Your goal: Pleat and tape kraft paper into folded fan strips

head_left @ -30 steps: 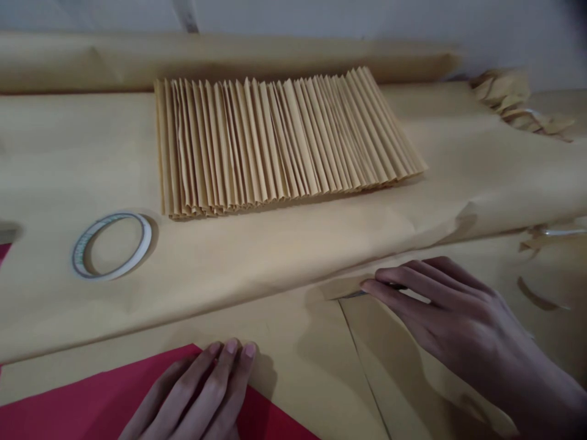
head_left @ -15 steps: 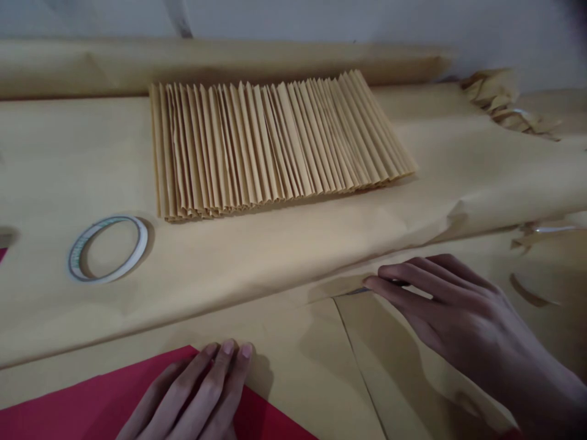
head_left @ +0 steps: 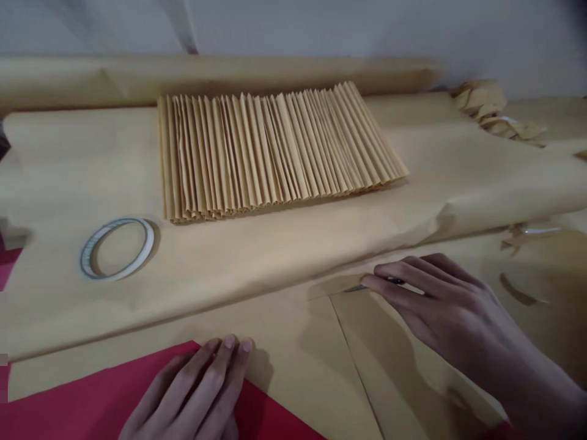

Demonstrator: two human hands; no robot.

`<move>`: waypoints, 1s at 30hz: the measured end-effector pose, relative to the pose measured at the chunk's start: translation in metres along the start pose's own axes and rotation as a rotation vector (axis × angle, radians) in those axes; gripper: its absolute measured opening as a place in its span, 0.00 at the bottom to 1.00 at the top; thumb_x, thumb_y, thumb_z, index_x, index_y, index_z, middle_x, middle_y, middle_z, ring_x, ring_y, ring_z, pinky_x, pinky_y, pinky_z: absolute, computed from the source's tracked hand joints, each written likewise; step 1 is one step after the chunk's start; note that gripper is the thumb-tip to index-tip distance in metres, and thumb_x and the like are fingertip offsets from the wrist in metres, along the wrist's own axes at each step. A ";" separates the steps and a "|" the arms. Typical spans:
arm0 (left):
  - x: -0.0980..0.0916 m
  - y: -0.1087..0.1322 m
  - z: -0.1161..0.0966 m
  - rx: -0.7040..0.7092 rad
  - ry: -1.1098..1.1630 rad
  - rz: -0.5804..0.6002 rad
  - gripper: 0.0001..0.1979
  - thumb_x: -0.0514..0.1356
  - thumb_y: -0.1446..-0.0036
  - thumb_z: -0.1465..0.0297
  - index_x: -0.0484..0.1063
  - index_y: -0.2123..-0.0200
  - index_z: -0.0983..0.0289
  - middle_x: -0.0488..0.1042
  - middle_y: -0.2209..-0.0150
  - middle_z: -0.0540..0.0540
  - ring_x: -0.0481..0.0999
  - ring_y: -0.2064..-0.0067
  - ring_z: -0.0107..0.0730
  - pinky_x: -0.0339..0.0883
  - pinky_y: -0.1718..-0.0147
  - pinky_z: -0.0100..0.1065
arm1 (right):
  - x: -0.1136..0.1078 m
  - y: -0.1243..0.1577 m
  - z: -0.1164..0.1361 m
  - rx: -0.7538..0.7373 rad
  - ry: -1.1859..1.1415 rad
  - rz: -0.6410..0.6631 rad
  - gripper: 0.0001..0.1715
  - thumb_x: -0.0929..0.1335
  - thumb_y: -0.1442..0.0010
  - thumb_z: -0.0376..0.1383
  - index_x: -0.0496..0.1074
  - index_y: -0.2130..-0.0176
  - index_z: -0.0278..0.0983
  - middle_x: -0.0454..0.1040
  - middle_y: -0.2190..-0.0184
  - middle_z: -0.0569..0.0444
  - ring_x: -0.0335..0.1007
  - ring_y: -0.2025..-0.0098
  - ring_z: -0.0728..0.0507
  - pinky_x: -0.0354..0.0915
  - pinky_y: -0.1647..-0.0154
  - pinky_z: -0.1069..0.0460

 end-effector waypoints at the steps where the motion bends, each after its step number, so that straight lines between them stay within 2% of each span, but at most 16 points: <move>1: -0.001 -0.001 0.001 0.006 -0.001 0.001 0.22 0.56 0.34 0.72 0.72 0.38 0.62 0.80 0.45 0.54 0.76 0.45 0.43 0.55 0.35 0.44 | -0.002 0.000 0.000 0.010 -0.017 -0.003 0.15 0.66 0.33 0.24 0.75 0.52 0.38 0.80 0.58 0.52 0.76 0.59 0.43 0.68 0.55 0.46; 3: -0.005 -0.007 0.002 0.059 -0.030 0.028 0.19 0.56 0.34 0.73 0.74 0.41 0.63 0.81 0.47 0.55 0.76 0.47 0.43 0.58 0.38 0.45 | -0.009 0.002 -0.001 0.049 -0.055 -0.042 0.13 0.66 0.32 0.26 0.75 0.52 0.40 0.81 0.58 0.53 0.77 0.58 0.43 0.68 0.53 0.46; 6: -0.014 -0.022 -0.006 0.182 -0.158 0.128 0.16 0.53 0.32 0.75 0.76 0.47 0.63 0.81 0.50 0.56 0.76 0.50 0.43 0.62 0.46 0.45 | -0.026 0.007 0.005 0.144 -0.089 -0.158 0.13 0.67 0.32 0.28 0.75 0.51 0.42 0.82 0.59 0.55 0.79 0.60 0.43 0.69 0.53 0.47; 8: -0.021 -0.038 -0.016 0.193 -0.230 0.147 0.16 0.50 0.30 0.75 0.77 0.52 0.63 0.81 0.53 0.56 0.77 0.52 0.43 0.64 0.50 0.44 | -0.035 0.012 0.013 0.243 -0.097 -0.220 0.13 0.68 0.32 0.30 0.75 0.50 0.43 0.83 0.61 0.56 0.79 0.63 0.45 0.71 0.56 0.50; 10: -0.026 -0.058 -0.032 0.154 -0.226 0.114 0.15 0.50 0.30 0.75 0.77 0.54 0.65 0.80 0.57 0.57 0.77 0.56 0.42 0.65 0.55 0.43 | -0.038 0.018 0.022 0.361 -0.155 -0.233 0.12 0.67 0.31 0.32 0.73 0.49 0.42 0.82 0.61 0.56 0.80 0.64 0.46 0.72 0.60 0.53; 13: -0.023 -0.085 -0.058 0.153 -0.159 0.066 0.14 0.52 0.30 0.74 0.74 0.47 0.69 0.78 0.66 0.55 0.76 0.65 0.39 0.65 0.65 0.40 | -0.032 0.026 0.033 0.458 -0.342 -0.220 0.07 0.65 0.30 0.34 0.71 0.53 0.41 0.80 0.64 0.56 0.79 0.68 0.48 0.70 0.69 0.57; 16: -0.003 -0.098 -0.069 0.153 -0.152 0.189 0.19 0.56 0.31 0.70 0.68 0.40 0.69 0.79 0.64 0.55 0.78 0.65 0.40 0.67 0.69 0.39 | -0.021 0.032 0.035 0.547 -0.495 -0.188 0.08 0.63 0.29 0.36 0.71 0.58 0.40 0.78 0.68 0.57 0.75 0.72 0.50 0.66 0.75 0.58; 18: 0.009 -0.100 -0.070 0.143 -0.130 0.226 0.19 0.57 0.32 0.68 0.68 0.41 0.69 0.80 0.62 0.56 0.79 0.64 0.41 0.68 0.70 0.40 | -0.012 0.033 0.034 0.599 -0.578 -0.143 0.10 0.62 0.29 0.37 0.72 0.55 0.40 0.78 0.67 0.56 0.76 0.71 0.49 0.66 0.73 0.57; 20: 0.017 -0.099 -0.067 0.131 -0.091 0.212 0.19 0.57 0.33 0.67 0.68 0.41 0.69 0.80 0.61 0.56 0.80 0.64 0.41 0.69 0.73 0.39 | -0.003 0.031 0.037 0.611 -0.633 -0.110 0.14 0.61 0.30 0.35 0.70 0.48 0.40 0.79 0.66 0.55 0.77 0.71 0.49 0.66 0.72 0.57; 23: 0.022 -0.097 -0.065 0.123 -0.039 0.182 0.21 0.56 0.34 0.67 0.66 0.41 0.69 0.80 0.61 0.56 0.80 0.65 0.41 0.70 0.74 0.40 | 0.011 0.027 0.048 0.614 -0.594 -0.086 0.21 0.63 0.34 0.32 0.67 0.42 0.39 0.79 0.70 0.58 0.77 0.72 0.47 0.64 0.75 0.56; 27: 0.023 -0.098 -0.065 0.116 0.004 0.188 0.22 0.55 0.35 0.67 0.64 0.40 0.68 0.81 0.60 0.56 0.80 0.65 0.41 0.71 0.73 0.40 | 0.028 0.024 0.063 0.592 -0.462 -0.089 0.15 0.62 0.35 0.30 0.72 0.51 0.39 0.78 0.73 0.57 0.74 0.78 0.46 0.60 0.79 0.54; 30: 0.024 -0.099 -0.064 0.109 0.027 0.198 0.24 0.54 0.35 0.67 0.62 0.38 0.68 0.81 0.59 0.56 0.81 0.64 0.41 0.71 0.73 0.40 | 0.035 0.027 0.072 0.537 -0.370 -0.106 0.16 0.59 0.30 0.32 0.73 0.50 0.37 0.79 0.72 0.55 0.72 0.80 0.47 0.58 0.82 0.53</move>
Point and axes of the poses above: each hand's wrist, its own y-axis away from the middle knuckle, its own x-axis out of the palm, z = x × y, the point moved 4 cm from there along -y, towards the middle knuckle
